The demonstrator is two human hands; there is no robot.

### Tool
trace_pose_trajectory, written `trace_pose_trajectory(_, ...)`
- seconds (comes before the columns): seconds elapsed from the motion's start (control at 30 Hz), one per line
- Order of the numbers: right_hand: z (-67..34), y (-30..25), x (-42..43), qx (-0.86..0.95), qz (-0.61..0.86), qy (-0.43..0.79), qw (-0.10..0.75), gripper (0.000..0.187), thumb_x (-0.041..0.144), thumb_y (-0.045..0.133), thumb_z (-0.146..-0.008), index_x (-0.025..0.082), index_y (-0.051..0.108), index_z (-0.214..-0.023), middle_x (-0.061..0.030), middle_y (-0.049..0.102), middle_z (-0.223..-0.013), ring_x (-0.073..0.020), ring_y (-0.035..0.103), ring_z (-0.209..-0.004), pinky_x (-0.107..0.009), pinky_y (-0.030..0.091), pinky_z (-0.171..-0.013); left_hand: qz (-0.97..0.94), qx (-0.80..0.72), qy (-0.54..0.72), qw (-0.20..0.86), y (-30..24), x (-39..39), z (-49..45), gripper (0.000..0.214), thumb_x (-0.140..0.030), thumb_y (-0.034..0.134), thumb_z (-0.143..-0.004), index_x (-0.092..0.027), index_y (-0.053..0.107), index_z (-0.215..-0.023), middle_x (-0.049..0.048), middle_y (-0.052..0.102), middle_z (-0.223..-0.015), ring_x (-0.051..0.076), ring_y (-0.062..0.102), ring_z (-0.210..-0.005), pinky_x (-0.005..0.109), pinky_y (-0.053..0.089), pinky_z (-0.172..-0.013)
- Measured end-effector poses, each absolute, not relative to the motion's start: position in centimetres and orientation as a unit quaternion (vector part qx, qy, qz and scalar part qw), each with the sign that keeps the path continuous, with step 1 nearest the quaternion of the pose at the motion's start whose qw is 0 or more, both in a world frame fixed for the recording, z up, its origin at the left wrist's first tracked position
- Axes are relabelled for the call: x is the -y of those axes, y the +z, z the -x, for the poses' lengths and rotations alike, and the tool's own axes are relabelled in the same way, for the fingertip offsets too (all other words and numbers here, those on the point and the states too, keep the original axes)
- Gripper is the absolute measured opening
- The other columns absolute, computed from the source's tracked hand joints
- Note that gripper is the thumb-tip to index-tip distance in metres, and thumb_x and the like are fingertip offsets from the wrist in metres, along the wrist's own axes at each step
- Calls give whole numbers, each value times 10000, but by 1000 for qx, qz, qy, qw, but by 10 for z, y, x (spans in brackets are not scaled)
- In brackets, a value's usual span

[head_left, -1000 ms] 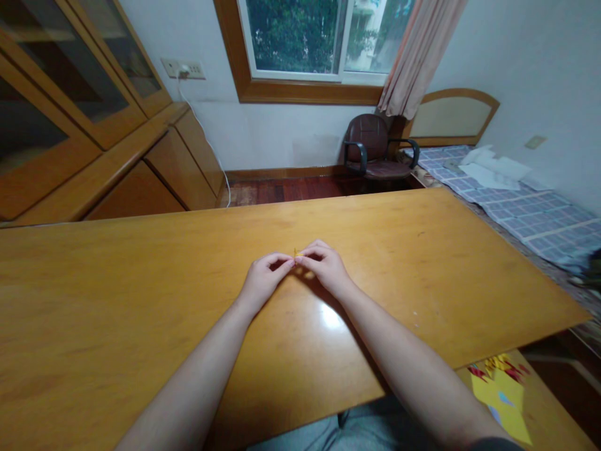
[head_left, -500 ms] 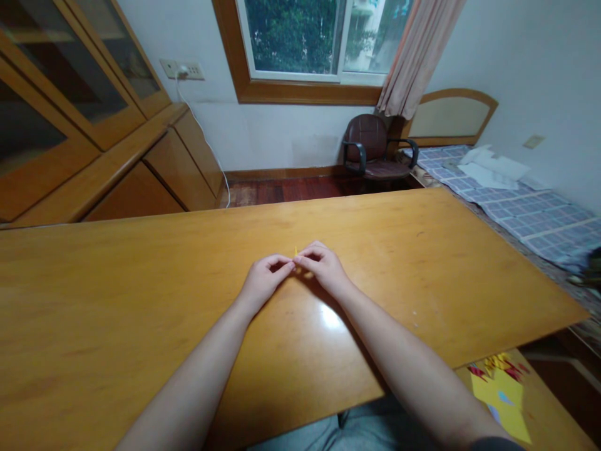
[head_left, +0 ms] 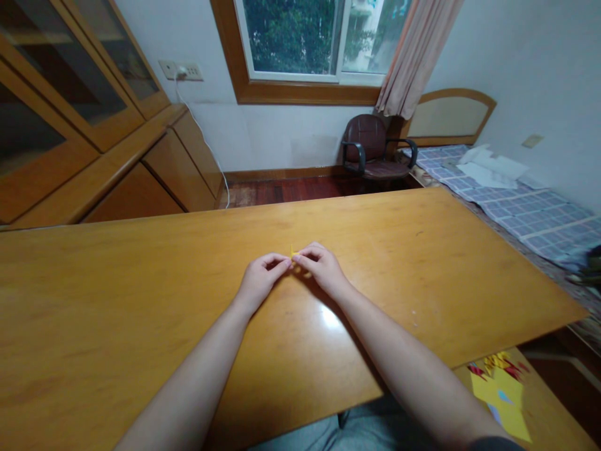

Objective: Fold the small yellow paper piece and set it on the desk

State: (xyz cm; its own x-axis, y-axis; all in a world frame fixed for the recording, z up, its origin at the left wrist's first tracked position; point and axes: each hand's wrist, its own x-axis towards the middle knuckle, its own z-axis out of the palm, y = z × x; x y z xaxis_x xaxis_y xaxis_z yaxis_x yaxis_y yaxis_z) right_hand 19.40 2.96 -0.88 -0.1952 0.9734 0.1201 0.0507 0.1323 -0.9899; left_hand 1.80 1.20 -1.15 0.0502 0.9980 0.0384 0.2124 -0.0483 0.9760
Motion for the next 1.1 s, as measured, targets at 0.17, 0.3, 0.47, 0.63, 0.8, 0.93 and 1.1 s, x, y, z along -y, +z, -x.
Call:
trace_pose_trajectory(0.17, -198, -10, -32, 645, 426, 437, 460, 178, 325, 723, -798, 178, 695, -700, -10, 601, -767, -140, 586, -771, -280, 447, -737, -594, -529, 427, 430, -10, -12, -19, 239, -410, 699, -762, -173, 730, -775, 46, 736, -793, 191, 652, -769, 295, 494, -775)
trace_pose_trajectory(0.3, -199, -8, -33, 661, 424, 433, 442, 164, 290, 718, -806, 173, 681, -696, -7, 590, -761, -140, 574, -756, -280, 435, -726, -576, -534, 451, 424, -10, -12, -20, 247, -416, 712, -738, -174, 710, -791, 44, 725, -818, 192, 652, -789, 297, 499, -780)
trace_pose_trajectory(0.47, -196, -10, -32, 667, 425, 447, 417, 164, 280, 719, -810, 169, 685, -694, 3, 570, -744, -130, 562, -730, -276, 431, -725, -555, -539, 464, 431, -13, -12, -19, 267, -416, 749, -700, -173, 694, -797, 34, 705, -810, 184, 639, -780, 291, 494, -767)
trace_pose_trajectory(0.63, -196, -10, -31, 671, 415, 450, 418, 147, 317, 700, -824, 179, 713, -774, -9, 603, -806, -133, 581, -774, -269, 447, -747, -551, -538, 461, 441, -9, -13, -18, 261, -429, 717, -745, -170, 685, -753, 9, 656, -729, 150, 585, -704, 258, 462, -700)
trace_pose_trajectory(0.8, -195, -11, -29, 618, 423, 505, 430, 196, 369, 640, -855, 183, 697, -878, -21, 668, -853, -121, 597, -713, -254, 466, -686, -500, -516, 505, 478, -9, -13, -19, 296, -450, 732, -737, -168, 643, -731, -6, 606, -668, 134, 563, -642, 248, 468, -640)
trace_pose_trajectory(0.93, -195, -10, -27, 607, 416, 524, 428, 211, 381, 663, -825, 174, 690, -853, -21, 676, -813, -119, 594, -677, -244, 459, -652, -472, -507, 521, 498, -9, -13, -21, 304, -443, 759, -710, -166, 645, -761, -2, 627, -684, 131, 580, -641, 256, 492, -656)
trace_pose_trajectory(1.1, -195, -7, -26, 614, 408, 522, 429, 213, 383, 651, -827, 175, 694, -806, -24, 671, -785, -127, 587, -692, -248, 458, -665, -479, -501, 523, 496, -9, -12, -21, 299, -426, 768, -699, -172, 632, -778, -2, 633, -717, 133, 592, -673, 259, 502, -686)
